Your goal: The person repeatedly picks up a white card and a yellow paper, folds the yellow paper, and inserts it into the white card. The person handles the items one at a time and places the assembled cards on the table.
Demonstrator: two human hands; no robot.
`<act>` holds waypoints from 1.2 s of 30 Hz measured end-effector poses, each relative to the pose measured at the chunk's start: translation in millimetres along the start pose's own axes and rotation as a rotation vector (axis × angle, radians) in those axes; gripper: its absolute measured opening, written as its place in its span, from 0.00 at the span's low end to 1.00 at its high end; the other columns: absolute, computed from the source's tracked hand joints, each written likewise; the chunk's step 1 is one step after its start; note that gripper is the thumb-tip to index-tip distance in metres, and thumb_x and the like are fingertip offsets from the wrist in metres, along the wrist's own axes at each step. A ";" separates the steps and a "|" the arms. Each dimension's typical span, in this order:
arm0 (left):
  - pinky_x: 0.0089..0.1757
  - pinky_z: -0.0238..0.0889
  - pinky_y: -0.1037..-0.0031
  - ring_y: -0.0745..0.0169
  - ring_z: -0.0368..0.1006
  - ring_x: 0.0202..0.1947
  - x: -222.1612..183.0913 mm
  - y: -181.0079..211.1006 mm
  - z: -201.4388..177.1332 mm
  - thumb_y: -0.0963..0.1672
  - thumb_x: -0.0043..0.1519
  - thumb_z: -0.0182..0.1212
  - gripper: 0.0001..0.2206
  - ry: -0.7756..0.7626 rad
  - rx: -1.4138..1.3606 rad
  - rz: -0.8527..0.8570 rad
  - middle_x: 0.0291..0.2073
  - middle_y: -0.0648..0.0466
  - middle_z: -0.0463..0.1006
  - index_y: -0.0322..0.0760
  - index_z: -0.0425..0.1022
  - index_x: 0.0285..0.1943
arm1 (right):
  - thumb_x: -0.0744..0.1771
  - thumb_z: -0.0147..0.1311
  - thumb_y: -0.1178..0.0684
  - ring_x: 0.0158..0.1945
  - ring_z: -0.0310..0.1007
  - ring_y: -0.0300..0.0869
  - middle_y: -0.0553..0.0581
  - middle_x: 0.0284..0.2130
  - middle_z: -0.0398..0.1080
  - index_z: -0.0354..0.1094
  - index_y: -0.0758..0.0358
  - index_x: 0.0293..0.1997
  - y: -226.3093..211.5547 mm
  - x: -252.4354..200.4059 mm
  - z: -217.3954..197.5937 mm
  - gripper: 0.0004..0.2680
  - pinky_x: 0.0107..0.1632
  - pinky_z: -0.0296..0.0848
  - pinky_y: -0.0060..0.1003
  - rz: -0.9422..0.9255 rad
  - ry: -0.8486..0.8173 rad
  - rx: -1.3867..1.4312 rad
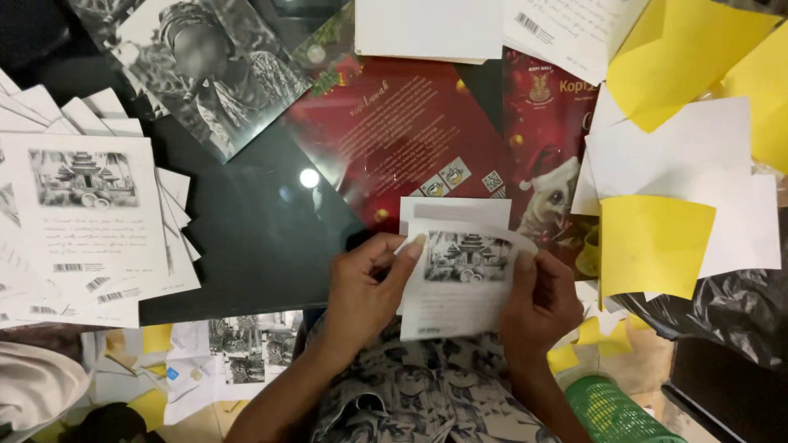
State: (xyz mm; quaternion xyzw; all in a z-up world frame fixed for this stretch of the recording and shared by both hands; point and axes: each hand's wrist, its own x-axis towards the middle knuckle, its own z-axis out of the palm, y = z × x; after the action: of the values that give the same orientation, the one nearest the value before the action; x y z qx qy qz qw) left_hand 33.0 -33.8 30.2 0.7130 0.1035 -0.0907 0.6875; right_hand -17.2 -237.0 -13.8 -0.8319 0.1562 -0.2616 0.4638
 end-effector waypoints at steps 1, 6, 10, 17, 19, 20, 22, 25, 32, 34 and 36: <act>0.26 0.68 0.76 0.71 0.73 0.23 3.6 1.6 -1.5 0.43 0.64 0.66 0.06 -0.001 -0.001 -0.012 0.19 0.48 0.84 0.35 0.85 0.39 | 0.69 0.61 0.64 0.31 0.75 0.43 0.68 0.25 0.73 0.73 0.81 0.44 -3.8 4.7 1.1 0.05 0.33 0.71 0.38 0.007 -0.007 -0.007; 0.23 0.68 0.74 0.71 0.73 0.21 22.2 1.9 -8.6 0.43 0.67 0.58 0.12 -0.043 0.134 -0.065 0.21 0.48 0.84 0.36 0.84 0.34 | 0.71 0.59 0.59 0.26 0.63 0.35 0.60 0.19 0.68 0.73 0.72 0.37 -1.5 25.9 3.9 0.07 0.30 0.66 0.35 0.202 -0.195 -0.025; 0.23 0.67 0.73 0.68 0.73 0.21 30.3 -5.8 -7.9 0.42 0.67 0.57 0.12 -0.054 0.145 -0.110 0.22 0.44 0.84 0.33 0.85 0.36 | 0.71 0.60 0.56 0.24 0.67 0.39 0.63 0.20 0.71 0.77 0.70 0.37 6.2 37.1 7.5 0.07 0.27 0.65 0.37 0.303 -0.283 -0.081; 0.22 0.68 0.68 0.63 0.74 0.21 33.8 -6.3 -6.3 0.41 0.67 0.57 0.12 -0.046 0.155 -0.170 0.21 0.40 0.83 0.28 0.83 0.32 | 0.71 0.62 0.57 0.27 0.64 0.36 0.59 0.21 0.70 0.76 0.68 0.37 2.8 43.3 8.3 0.06 0.29 0.66 0.34 0.421 -0.311 -0.105; 0.22 0.68 0.67 0.63 0.74 0.22 34.9 -7.0 -6.7 0.41 0.67 0.57 0.12 -0.056 0.153 -0.166 0.21 0.40 0.83 0.28 0.83 0.32 | 0.72 0.61 0.57 0.27 0.64 0.35 0.59 0.21 0.70 0.76 0.67 0.37 2.3 44.1 9.0 0.06 0.29 0.66 0.34 0.427 -0.312 -0.106; 0.22 0.68 0.68 0.63 0.74 0.22 35.8 -4.2 -6.5 0.41 0.67 0.57 0.13 -0.050 0.158 -0.157 0.21 0.40 0.83 0.28 0.83 0.32 | 0.71 0.61 0.57 0.27 0.64 0.35 0.58 0.21 0.70 0.76 0.66 0.37 -0.5 44.8 10.3 0.06 0.29 0.66 0.33 0.441 -0.314 -0.102; 0.22 0.68 0.68 0.63 0.74 0.21 37.4 -1.5 -6.3 0.41 0.67 0.57 0.13 -0.049 0.165 -0.146 0.21 0.40 0.83 0.29 0.83 0.31 | 0.71 0.61 0.57 0.26 0.64 0.35 0.57 0.21 0.70 0.76 0.65 0.37 -4.6 47.6 12.6 0.06 0.29 0.66 0.33 0.456 -0.311 -0.097; 0.22 0.69 0.67 0.63 0.76 0.23 35.8 -5.8 -6.7 0.41 0.65 0.59 0.11 -0.049 0.194 -0.151 0.23 0.41 0.84 0.28 0.83 0.33 | 0.71 0.60 0.59 0.27 0.64 0.36 0.59 0.19 0.69 0.76 0.67 0.36 -7.8 52.4 12.4 0.06 0.29 0.66 0.33 0.482 -0.338 -0.092; 0.25 0.67 0.72 0.74 0.68 0.22 36.7 -4.4 -6.4 0.42 0.66 0.58 0.11 -0.078 0.248 -0.196 0.20 0.53 0.79 0.34 0.77 0.29 | 0.69 0.59 0.56 0.25 0.63 0.32 0.52 0.19 0.69 0.74 0.64 0.33 -17.1 62.8 14.9 0.07 0.27 0.63 0.30 0.601 -0.389 -0.131; 0.26 0.60 0.79 0.83 0.62 0.21 37.3 -1.3 -4.7 0.44 0.65 0.57 0.14 -0.080 0.314 -0.220 0.15 0.65 0.72 0.40 0.71 0.23 | 0.69 0.59 0.53 0.27 0.61 0.27 0.45 0.21 0.69 0.72 0.61 0.32 -18.9 63.8 15.0 0.07 0.28 0.59 0.26 0.664 -0.405 -0.185; 0.24 0.58 0.78 0.84 0.63 0.20 38.3 1.9 -4.1 0.47 0.67 0.57 0.15 -0.067 0.347 -0.176 0.15 0.65 0.76 0.40 0.78 0.26 | 0.68 0.60 0.52 0.26 0.58 0.27 0.45 0.20 0.67 0.74 0.61 0.32 -21.6 65.2 16.4 0.07 0.29 0.56 0.25 0.685 -0.407 -0.217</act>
State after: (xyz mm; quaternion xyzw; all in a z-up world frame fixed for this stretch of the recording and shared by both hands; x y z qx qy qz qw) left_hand 70.3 -28.9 21.8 0.8056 0.1253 -0.1907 0.5468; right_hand 45.8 -247.2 16.6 -0.8106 0.3558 0.0959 0.4551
